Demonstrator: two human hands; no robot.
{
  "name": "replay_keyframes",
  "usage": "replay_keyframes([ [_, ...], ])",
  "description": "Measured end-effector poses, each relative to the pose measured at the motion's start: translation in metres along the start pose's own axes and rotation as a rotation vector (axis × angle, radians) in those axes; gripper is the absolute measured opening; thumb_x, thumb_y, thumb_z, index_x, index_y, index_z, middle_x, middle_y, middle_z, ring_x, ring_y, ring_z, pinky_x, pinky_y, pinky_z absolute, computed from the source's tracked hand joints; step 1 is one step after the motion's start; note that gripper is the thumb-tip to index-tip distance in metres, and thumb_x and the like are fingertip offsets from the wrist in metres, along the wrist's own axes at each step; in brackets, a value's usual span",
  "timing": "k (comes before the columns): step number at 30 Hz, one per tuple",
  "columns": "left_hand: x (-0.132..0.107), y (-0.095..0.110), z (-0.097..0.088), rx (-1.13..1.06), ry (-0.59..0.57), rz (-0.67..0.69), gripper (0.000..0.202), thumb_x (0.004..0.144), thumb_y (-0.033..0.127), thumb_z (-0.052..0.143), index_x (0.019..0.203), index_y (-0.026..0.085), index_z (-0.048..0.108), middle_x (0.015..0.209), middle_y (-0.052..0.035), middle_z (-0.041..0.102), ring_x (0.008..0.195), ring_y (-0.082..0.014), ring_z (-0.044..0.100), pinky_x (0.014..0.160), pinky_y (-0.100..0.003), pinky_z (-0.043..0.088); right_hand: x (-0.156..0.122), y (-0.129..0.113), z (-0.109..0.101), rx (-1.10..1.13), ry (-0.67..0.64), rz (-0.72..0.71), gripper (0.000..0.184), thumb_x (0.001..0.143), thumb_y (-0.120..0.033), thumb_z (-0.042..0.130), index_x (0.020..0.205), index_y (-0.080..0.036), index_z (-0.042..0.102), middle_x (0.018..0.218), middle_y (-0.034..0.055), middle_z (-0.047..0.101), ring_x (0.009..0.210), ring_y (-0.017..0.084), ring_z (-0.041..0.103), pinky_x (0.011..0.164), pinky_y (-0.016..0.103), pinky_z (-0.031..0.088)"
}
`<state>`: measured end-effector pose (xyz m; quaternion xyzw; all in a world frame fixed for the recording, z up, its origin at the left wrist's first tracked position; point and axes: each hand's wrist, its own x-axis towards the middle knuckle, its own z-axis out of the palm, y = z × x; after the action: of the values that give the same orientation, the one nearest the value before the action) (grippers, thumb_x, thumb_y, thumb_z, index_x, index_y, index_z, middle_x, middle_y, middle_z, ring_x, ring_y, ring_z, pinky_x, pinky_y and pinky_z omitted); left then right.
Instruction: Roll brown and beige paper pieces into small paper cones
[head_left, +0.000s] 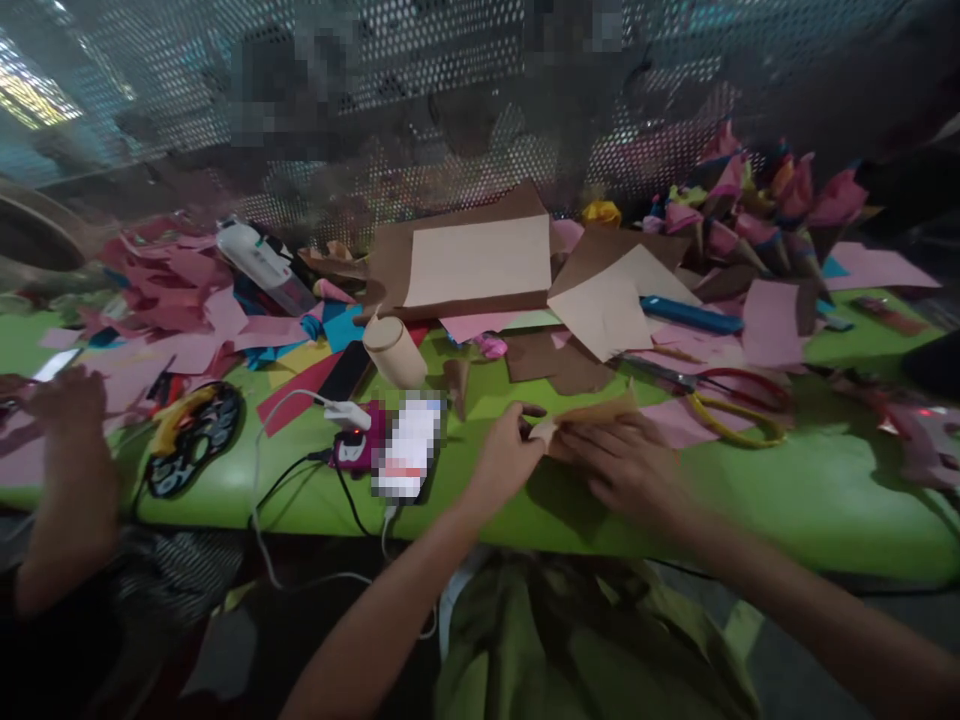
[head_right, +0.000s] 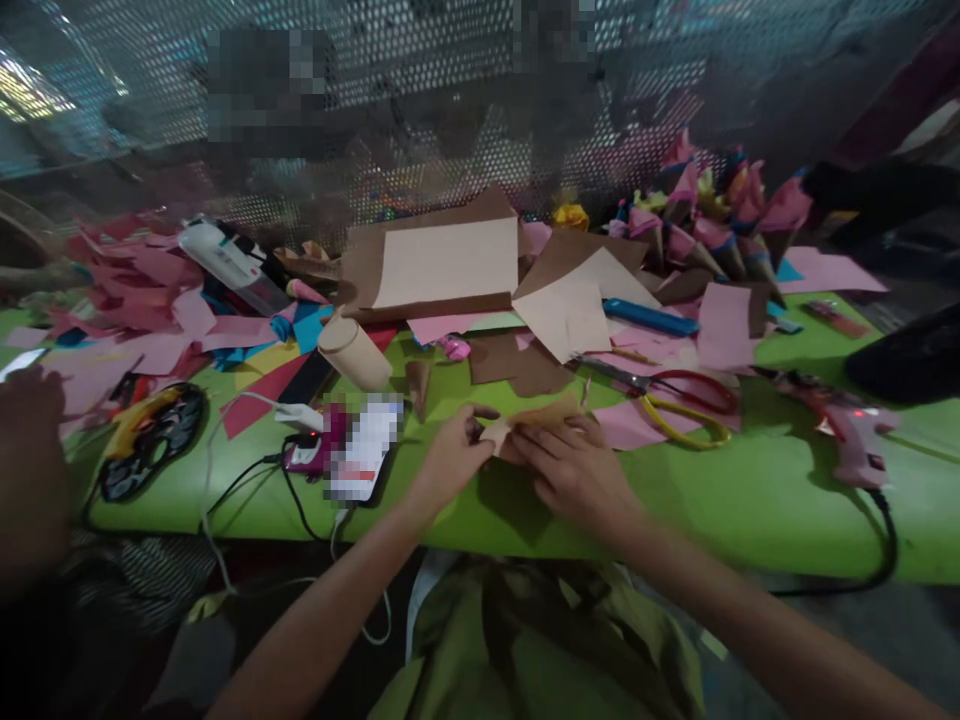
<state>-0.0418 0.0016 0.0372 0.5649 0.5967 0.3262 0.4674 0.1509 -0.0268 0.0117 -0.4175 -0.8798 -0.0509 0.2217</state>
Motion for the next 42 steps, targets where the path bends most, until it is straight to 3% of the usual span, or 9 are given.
replay_keyframes([
  [5,-0.014,-0.001,-0.003,0.383,0.035,0.147,0.036,0.076,0.001,0.059,0.105,0.022,0.064,0.085,-0.0017,0.071,0.08,-0.0193,0.067,0.076,-0.031,0.052,-0.017,0.001,0.01,0.088,-0.011,0.01,0.035,0.091,-0.014,0.051,0.119,-0.021,0.071,0.118,0.0101,0.076,0.109,0.026,0.069,0.094,0.044,0.052],
  [13,-0.018,-0.008,-0.002,0.69,0.015,0.293,0.022,0.086,0.004,0.056,0.099,0.02,0.064,0.103,-0.0054,0.068,0.095,-0.0206,0.066,0.081,-0.031,0.052,-0.015,-0.003,0.005,0.149,-0.017,0.063,0.034,0.093,-0.02,0.054,0.123,-0.02,0.07,0.114,0.0116,0.076,0.105,0.029,0.069,0.088,0.043,0.055],
  [21,-0.02,-0.012,-0.009,0.848,-0.059,0.394,0.048,0.088,0.007,0.056,0.128,0.032,0.063,0.1,-0.0034,0.062,0.093,-0.0208,0.061,0.075,-0.03,0.052,-0.014,-0.009,-0.003,0.028,-0.094,0.109,0.028,0.094,-0.024,0.055,0.115,-0.023,0.072,0.1,0.0107,0.077,0.093,0.029,0.069,0.081,0.042,0.051],
  [30,-0.02,-0.016,-0.009,0.942,-0.076,0.494,0.047,0.092,0.008,0.054,0.128,0.036,0.065,0.105,-0.0059,0.059,0.093,-0.0218,0.055,0.077,-0.034,0.053,-0.016,-0.018,-0.003,-0.052,-0.161,0.174,0.024,0.096,-0.024,0.052,0.106,-0.027,0.074,0.091,0.0077,0.08,0.088,0.03,0.072,0.089,0.049,0.047],
  [34,-0.019,-0.019,-0.008,0.916,-0.083,0.502,0.049,0.093,0.007,0.051,0.129,0.036,0.064,0.102,-0.0054,0.058,0.091,-0.0207,0.056,0.077,-0.034,0.053,-0.023,-0.017,-0.003,0.018,-0.193,0.193,0.028,0.097,-0.026,0.05,0.112,-0.026,0.073,0.098,0.0086,0.08,0.092,0.03,0.073,0.089,0.051,0.051],
  [38,-0.017,-0.024,-0.008,0.844,-0.065,0.493,0.051,0.092,0.005,0.049,0.13,0.034,0.065,0.102,-0.0048,0.059,0.091,-0.0189,0.057,0.078,-0.031,0.054,-0.03,-0.01,-0.028,0.203,-0.13,0.138,0.031,0.097,-0.026,0.05,0.121,-0.026,0.068,0.119,0.0094,0.076,0.107,0.03,0.071,0.089,0.047,0.056],
  [42,-0.017,-0.028,-0.008,0.806,-0.014,0.509,0.052,0.091,0.003,0.047,0.129,0.032,0.065,0.102,-0.0046,0.06,0.091,-0.0175,0.059,0.077,-0.028,0.053,-0.025,0.001,-0.069,0.484,-0.089,0.232,0.014,0.094,-0.023,0.056,0.091,-0.03,0.068,0.08,0.0002,0.076,0.07,0.018,0.072,0.06,0.029,0.055],
])
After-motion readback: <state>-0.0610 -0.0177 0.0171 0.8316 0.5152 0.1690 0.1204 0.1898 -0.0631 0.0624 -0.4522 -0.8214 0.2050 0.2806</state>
